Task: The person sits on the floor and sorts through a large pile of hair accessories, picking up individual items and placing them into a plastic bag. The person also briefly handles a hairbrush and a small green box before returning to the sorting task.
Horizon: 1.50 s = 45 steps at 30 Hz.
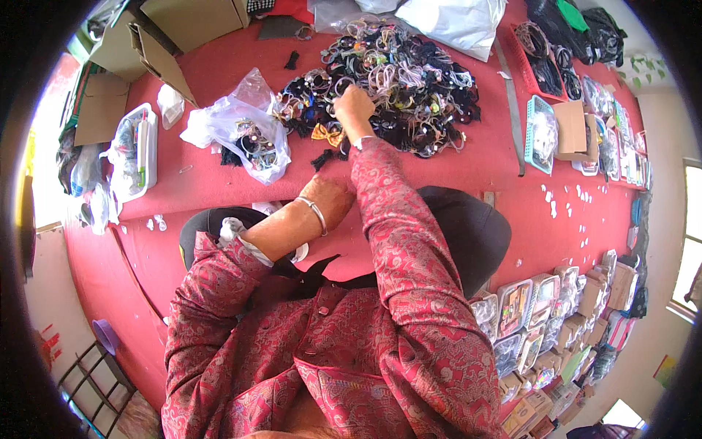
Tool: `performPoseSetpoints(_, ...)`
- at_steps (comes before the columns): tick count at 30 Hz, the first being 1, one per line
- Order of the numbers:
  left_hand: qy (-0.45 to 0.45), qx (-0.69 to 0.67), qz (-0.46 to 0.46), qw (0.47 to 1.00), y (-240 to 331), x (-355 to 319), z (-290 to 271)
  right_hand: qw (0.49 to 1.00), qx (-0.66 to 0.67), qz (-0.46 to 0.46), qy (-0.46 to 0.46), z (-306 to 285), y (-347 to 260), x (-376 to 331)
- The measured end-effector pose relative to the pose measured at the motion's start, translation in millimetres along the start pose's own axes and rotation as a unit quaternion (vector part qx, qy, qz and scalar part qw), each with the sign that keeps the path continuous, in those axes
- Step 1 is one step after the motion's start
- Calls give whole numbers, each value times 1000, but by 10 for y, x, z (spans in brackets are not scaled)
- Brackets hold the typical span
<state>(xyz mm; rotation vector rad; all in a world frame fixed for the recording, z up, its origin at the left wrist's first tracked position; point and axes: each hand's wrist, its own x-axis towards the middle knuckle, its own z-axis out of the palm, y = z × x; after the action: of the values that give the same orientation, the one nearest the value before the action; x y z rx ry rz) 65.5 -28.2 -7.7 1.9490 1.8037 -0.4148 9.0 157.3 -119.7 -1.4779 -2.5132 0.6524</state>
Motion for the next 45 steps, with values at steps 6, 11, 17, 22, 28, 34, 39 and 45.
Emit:
performPoseSetpoints(6,-77,-1,13,997,-7,10,-68,993,-42,-103,39,162,188,-153)
performPoseSetpoints(11,-28,54,10,998,26,-1,-53,975,165,-128,73,83,721,197)
performPoseSetpoints(17,-19,46,-4,999,-33,-43,20,896,437,-4,-76,-264,356,447)
performPoseSetpoints(22,-31,44,-17,998,-8,-19,-45,977,173,81,-98,169,265,717)
performPoseSetpoints(28,-26,23,-6,999,-68,-52,0,993,42,111,-25,177,-38,554)
performPoseSetpoints(34,-14,24,-24,999,-36,-22,-17,953,299,35,-9,26,380,545)
performPoseSetpoints(39,-6,35,-15,999,-72,-21,44,920,385,24,66,-74,756,560)
performPoseSetpoints(45,2,47,-26,999,-59,-9,90,898,383,-154,-152,-531,232,391)
